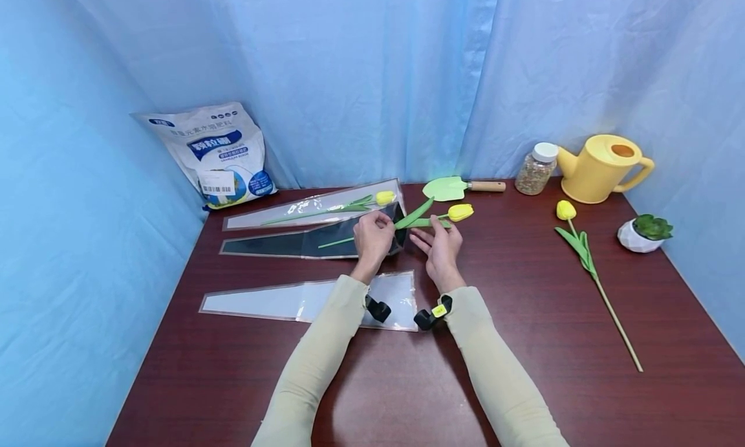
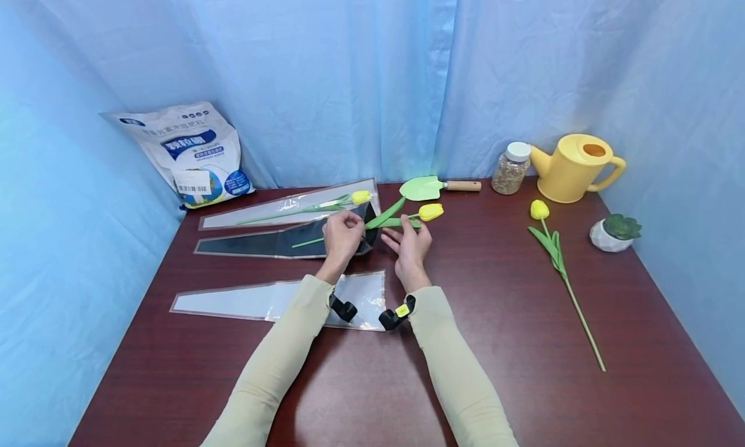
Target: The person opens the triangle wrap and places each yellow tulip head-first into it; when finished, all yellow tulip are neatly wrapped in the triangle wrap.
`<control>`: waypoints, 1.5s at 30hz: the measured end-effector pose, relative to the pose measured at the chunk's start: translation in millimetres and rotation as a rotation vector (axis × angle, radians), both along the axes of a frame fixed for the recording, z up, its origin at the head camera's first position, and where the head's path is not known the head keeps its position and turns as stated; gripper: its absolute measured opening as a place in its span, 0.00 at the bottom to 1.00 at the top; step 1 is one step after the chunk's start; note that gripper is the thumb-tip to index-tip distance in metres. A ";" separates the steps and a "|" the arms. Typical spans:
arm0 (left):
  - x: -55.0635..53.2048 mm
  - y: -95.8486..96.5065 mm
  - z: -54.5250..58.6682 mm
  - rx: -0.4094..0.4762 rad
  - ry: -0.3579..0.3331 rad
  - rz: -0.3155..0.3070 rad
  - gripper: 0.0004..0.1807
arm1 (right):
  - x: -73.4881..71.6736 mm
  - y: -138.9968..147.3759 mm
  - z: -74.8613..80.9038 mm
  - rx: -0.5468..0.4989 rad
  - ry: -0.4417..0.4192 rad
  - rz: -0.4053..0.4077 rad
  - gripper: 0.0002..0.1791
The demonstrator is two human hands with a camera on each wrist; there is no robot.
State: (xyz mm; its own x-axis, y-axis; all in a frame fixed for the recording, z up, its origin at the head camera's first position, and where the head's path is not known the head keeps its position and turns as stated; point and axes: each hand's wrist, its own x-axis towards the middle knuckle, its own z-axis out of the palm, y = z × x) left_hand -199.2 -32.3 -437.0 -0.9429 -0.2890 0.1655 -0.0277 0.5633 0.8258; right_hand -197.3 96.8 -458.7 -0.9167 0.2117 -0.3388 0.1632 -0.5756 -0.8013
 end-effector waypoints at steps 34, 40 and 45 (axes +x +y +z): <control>0.7 4.7 7.8 0.026 0.002 -0.008 0.05 | 0.6 -9.2 4.1 0.005 -0.124 -0.005 0.05; -0.3 6.7 9.4 0.041 -0.005 -0.023 0.05 | 1.2 -11.0 4.8 0.022 -0.143 0.031 0.04; -0.5 8.5 9.5 0.045 0.002 -0.024 0.05 | 2.2 -12.5 3.2 0.030 -0.133 0.050 0.05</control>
